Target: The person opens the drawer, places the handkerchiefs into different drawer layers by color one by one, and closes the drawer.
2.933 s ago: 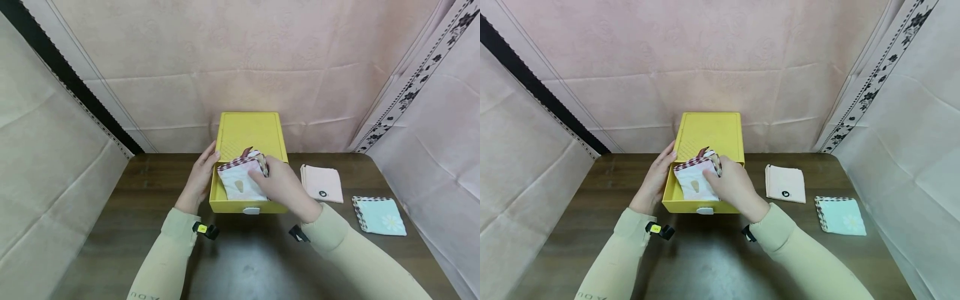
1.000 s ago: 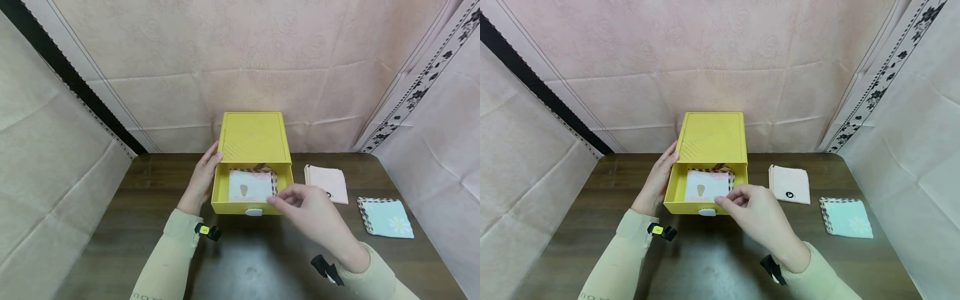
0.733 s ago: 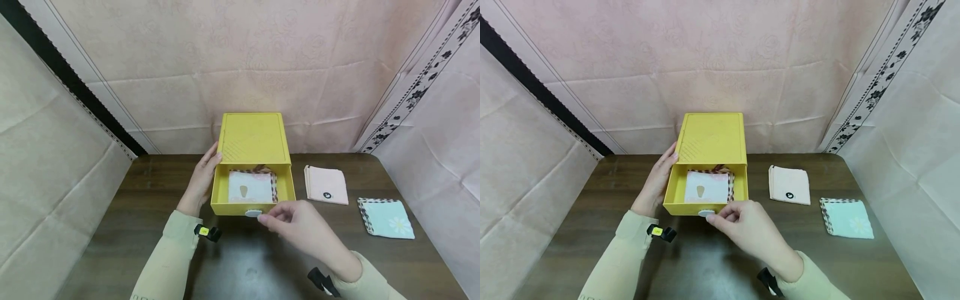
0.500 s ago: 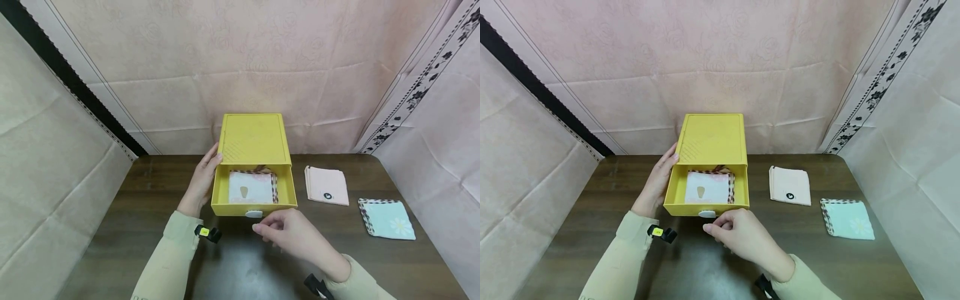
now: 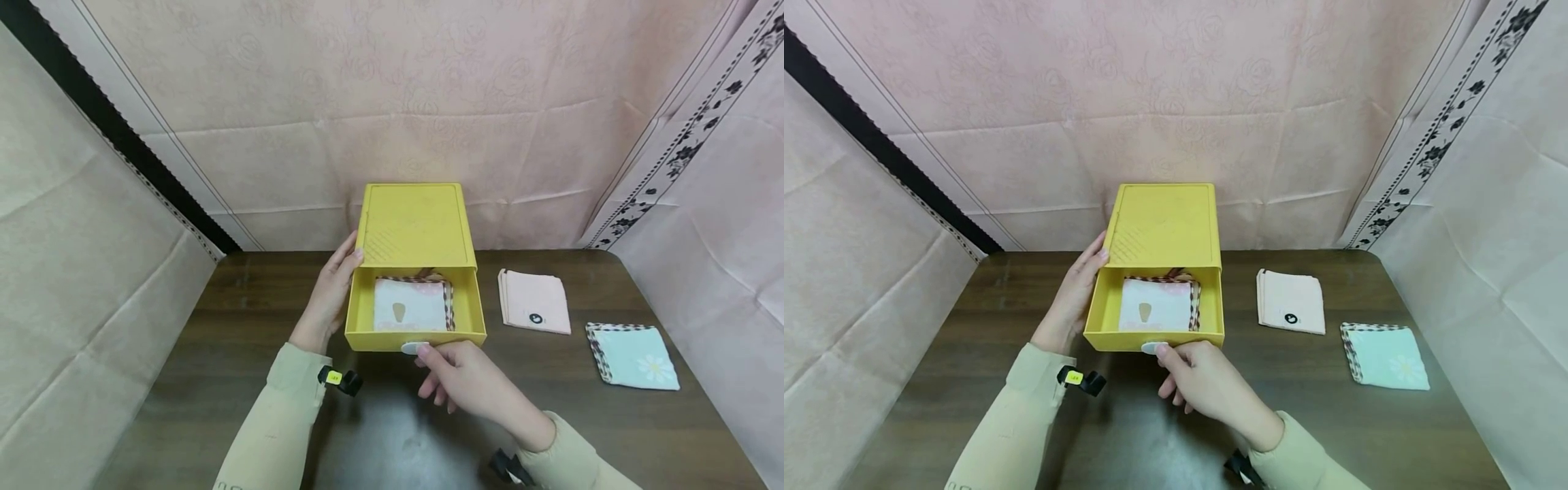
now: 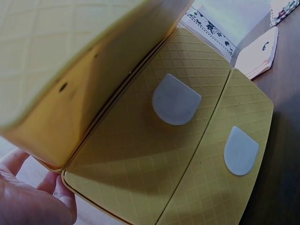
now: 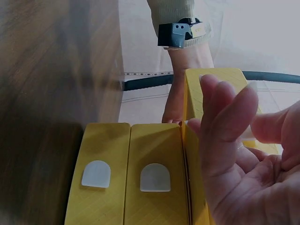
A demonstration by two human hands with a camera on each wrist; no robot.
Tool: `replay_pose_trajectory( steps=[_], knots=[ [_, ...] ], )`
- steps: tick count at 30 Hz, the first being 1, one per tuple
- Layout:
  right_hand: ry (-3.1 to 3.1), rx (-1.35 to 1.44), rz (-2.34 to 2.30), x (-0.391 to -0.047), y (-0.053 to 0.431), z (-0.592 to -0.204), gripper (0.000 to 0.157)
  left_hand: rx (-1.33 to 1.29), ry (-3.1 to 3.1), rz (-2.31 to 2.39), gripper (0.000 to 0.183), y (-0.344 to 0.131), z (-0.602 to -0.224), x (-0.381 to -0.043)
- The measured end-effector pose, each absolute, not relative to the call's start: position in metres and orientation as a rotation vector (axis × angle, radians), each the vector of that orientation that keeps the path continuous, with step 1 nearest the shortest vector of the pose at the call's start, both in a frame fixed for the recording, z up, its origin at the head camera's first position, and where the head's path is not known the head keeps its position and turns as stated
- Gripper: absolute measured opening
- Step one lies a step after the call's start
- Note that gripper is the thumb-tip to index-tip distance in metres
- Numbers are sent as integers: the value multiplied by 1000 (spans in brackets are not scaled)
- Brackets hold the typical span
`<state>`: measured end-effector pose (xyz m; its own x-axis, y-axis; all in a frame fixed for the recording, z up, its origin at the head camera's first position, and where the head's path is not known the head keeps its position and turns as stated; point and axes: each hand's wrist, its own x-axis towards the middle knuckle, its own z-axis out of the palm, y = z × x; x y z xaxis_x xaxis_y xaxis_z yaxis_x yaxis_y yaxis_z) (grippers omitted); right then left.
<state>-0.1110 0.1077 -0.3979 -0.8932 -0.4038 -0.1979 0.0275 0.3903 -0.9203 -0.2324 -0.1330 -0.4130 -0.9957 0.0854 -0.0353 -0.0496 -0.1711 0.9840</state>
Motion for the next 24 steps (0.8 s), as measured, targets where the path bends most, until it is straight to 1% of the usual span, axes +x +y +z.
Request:
replay_pose_trajectory(
  steps=[5,15,24],
  knots=[
    [2277,-308,-1517,-110,106,-398,52,36,1968,2334,52,-133,-413,-232],
    [2269,-273,-1518,-109,105,-395,53,55,1968,2328,57,-133,-413,-231],
    [2263,-258,-1504,-117,105,-390,52,41,2008,2305,54,-133,-411,-230]
  ],
)
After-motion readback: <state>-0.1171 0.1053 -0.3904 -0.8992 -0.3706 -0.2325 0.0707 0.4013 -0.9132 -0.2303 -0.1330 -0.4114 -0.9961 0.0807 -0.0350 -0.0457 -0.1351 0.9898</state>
